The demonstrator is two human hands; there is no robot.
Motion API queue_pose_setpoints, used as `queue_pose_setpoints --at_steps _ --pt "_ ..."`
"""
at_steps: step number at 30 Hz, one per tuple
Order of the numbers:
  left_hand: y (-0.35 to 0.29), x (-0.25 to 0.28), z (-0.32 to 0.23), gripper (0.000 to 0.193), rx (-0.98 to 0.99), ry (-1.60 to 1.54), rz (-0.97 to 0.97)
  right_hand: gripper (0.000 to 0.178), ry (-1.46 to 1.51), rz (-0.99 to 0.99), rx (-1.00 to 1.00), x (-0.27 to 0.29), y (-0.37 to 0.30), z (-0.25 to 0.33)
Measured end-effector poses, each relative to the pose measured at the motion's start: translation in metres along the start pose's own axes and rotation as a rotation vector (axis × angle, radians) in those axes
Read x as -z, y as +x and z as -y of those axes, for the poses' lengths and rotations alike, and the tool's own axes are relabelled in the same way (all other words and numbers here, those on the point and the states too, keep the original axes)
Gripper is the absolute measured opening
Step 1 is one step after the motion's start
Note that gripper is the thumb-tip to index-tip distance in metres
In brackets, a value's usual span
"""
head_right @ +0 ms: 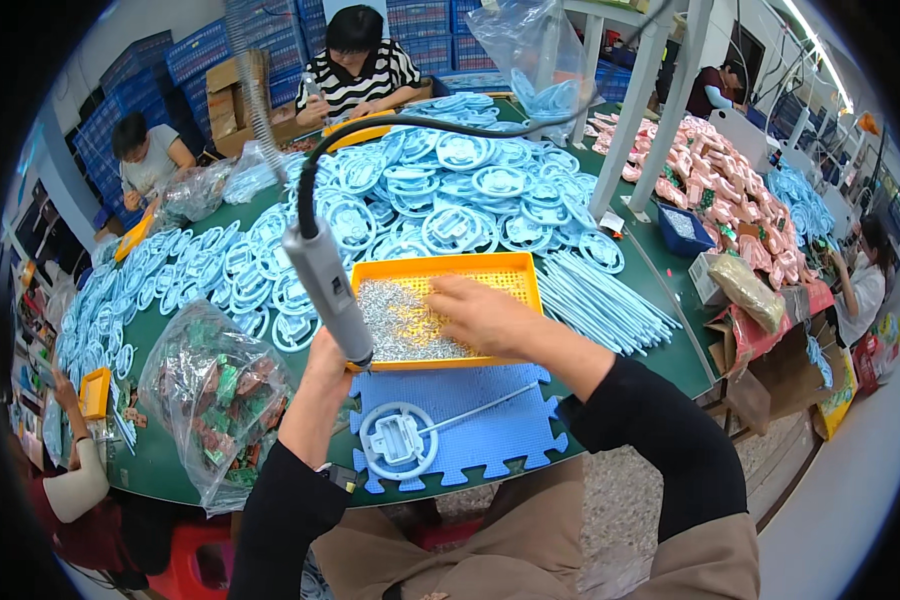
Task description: Using an electric screwdriver to assemble plastic toy components placed in a jig.
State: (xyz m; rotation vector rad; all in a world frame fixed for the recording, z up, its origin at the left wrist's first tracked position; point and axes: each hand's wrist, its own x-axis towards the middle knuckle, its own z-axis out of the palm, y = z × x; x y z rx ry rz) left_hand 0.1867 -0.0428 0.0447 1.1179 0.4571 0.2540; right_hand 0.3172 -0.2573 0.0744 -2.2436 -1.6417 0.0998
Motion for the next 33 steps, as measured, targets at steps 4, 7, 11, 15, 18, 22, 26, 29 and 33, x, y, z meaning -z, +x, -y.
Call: queue_pose_setpoints --at_steps 4,7,11,15,18,22,26,29,33 --pt "0.001 0.000 0.003 0.024 -0.008 0.032 0.036 0.052 0.046 0.029 0.280 -0.022 0.027 0.017" --pt "-0.001 0.006 0.005 0.022 -0.009 0.030 0.071 0.055 -0.042 0.124 0.328 -0.026 0.031 0.014" --pt "-0.001 0.010 0.004 0.023 -0.011 -0.023 0.010 0.049 -0.139 0.245 0.222 0.006 -0.010 -0.023" --pt "0.009 0.013 0.006 0.024 -0.007 0.062 -0.103 0.041 0.086 0.417 0.011 0.024 -0.015 -0.005" --pt "0.016 0.007 0.006 0.025 -0.001 0.017 -0.083 0.033 0.185 0.124 0.405 0.005 0.002 0.015" --pt "0.012 0.012 0.004 0.029 -0.035 0.034 -0.013 0.045 0.119 0.284 0.249 0.014 0.010 0.012" --pt "0.011 0.023 0.003 0.034 -0.076 0.059 0.018 0.072 0.259 0.066 0.083 0.017 -0.032 -0.005" --pt "0.009 0.012 0.002 0.032 -0.083 0.077 0.046 0.097 0.606 -0.203 0.090 0.032 -0.008 0.046" --pt "0.007 -0.002 0.006 0.033 -0.052 0.039 -0.014 0.113 0.964 -0.279 0.155 0.006 0.046 0.091"
